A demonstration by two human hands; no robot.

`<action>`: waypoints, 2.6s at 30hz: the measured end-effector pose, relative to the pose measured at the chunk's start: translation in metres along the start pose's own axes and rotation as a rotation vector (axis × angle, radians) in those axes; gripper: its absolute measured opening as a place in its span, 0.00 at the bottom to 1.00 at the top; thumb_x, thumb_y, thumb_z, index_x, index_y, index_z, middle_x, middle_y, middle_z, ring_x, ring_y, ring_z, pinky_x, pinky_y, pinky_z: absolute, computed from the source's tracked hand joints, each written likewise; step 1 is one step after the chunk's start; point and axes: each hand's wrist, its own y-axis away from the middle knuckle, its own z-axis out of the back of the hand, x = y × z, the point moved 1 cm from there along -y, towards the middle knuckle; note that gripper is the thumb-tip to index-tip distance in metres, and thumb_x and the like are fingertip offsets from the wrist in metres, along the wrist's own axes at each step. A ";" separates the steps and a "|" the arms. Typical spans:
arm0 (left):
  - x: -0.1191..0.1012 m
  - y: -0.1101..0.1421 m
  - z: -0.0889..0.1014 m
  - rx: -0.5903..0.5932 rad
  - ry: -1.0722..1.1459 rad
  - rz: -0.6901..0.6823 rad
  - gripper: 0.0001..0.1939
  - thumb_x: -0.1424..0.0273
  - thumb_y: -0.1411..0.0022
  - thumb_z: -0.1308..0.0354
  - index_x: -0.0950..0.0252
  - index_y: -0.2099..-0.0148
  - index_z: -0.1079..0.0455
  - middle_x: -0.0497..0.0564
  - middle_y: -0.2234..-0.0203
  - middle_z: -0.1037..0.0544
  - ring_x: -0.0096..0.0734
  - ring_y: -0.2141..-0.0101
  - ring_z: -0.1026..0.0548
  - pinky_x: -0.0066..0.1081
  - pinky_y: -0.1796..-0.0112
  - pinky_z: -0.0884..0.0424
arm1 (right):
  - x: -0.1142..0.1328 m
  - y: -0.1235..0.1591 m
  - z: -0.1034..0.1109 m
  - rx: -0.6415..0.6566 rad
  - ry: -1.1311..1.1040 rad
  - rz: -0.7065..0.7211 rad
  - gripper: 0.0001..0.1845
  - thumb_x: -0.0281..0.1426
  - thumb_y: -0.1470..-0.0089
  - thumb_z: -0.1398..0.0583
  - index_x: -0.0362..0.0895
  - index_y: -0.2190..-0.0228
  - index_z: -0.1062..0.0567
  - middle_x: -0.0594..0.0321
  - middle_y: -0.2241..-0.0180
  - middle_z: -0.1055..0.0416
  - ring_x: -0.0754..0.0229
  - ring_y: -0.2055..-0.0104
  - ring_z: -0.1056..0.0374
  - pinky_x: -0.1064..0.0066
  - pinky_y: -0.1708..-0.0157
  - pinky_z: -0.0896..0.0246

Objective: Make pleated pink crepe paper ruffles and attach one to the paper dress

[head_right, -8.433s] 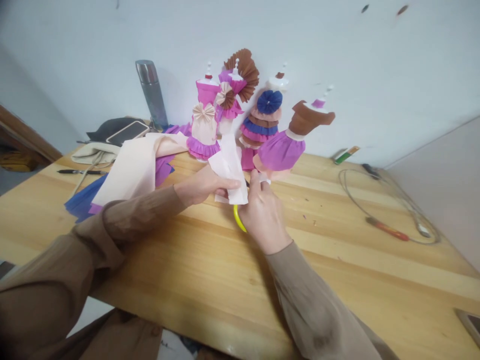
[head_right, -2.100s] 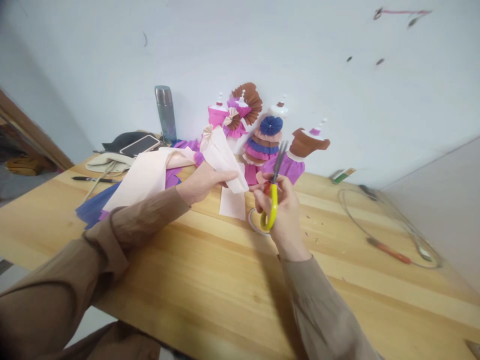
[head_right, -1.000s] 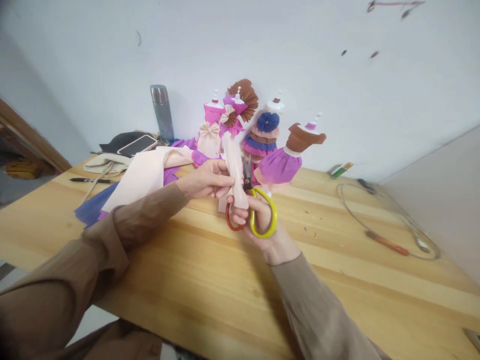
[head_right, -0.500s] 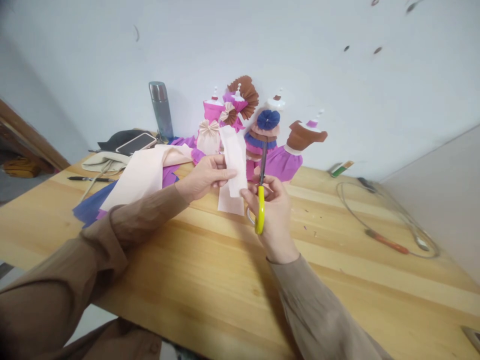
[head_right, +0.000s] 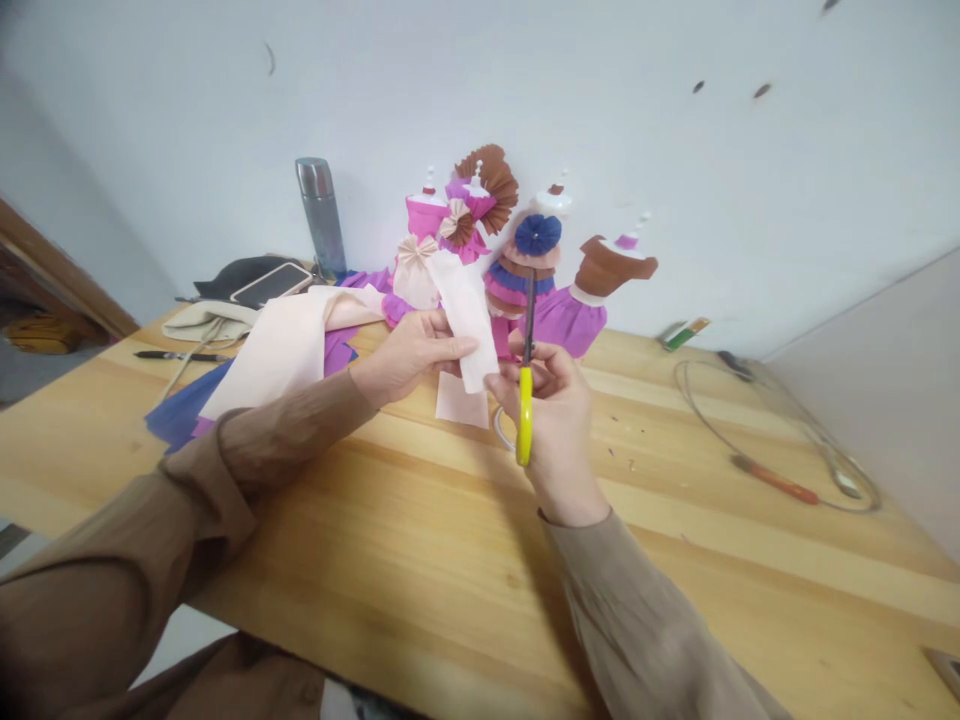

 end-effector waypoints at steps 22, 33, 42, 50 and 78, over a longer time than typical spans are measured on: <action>-0.004 0.003 -0.003 -0.054 -0.106 -0.069 0.24 0.65 0.60 0.23 0.71 0.64 0.27 0.53 0.70 0.20 0.29 0.71 0.23 0.30 0.69 0.25 | 0.001 0.000 0.005 0.025 -0.089 0.001 0.17 0.40 0.54 0.32 0.48 0.64 0.29 0.69 0.71 0.32 0.68 0.80 0.40 0.70 0.79 0.44; -0.004 0.002 -0.004 -0.041 -0.120 -0.131 0.10 0.75 0.52 0.30 0.71 0.66 0.25 0.53 0.72 0.19 0.28 0.71 0.22 0.28 0.67 0.25 | -0.006 0.001 0.000 0.083 0.031 -0.003 0.23 0.36 0.63 0.27 0.49 0.66 0.30 0.70 0.75 0.37 0.63 0.76 0.39 0.67 0.75 0.41; -0.006 0.003 -0.005 -0.123 -0.095 -0.009 0.06 0.72 0.42 0.34 0.72 0.66 0.24 0.50 0.76 0.20 0.23 0.78 0.24 0.23 0.75 0.25 | -0.006 -0.001 0.004 0.000 0.033 0.007 0.23 0.34 0.65 0.27 0.50 0.66 0.29 0.66 0.69 0.33 0.59 0.70 0.36 0.65 0.71 0.37; -0.009 0.002 -0.001 -0.150 0.000 0.019 0.11 0.69 0.37 0.36 0.71 0.70 0.26 0.50 0.80 0.21 0.22 0.80 0.24 0.22 0.77 0.26 | -0.005 -0.001 0.005 -0.011 0.071 0.076 0.18 0.33 0.63 0.29 0.49 0.67 0.27 0.67 0.71 0.33 0.59 0.69 0.36 0.64 0.68 0.37; -0.023 0.007 -0.011 -0.262 0.149 0.031 0.10 0.78 0.37 0.39 0.71 0.71 0.33 0.43 0.79 0.28 0.18 0.76 0.28 0.33 0.61 0.21 | -0.006 -0.008 0.017 0.133 0.212 0.132 0.15 0.41 0.53 0.32 0.51 0.64 0.27 0.67 0.73 0.32 0.57 0.70 0.33 0.60 0.65 0.34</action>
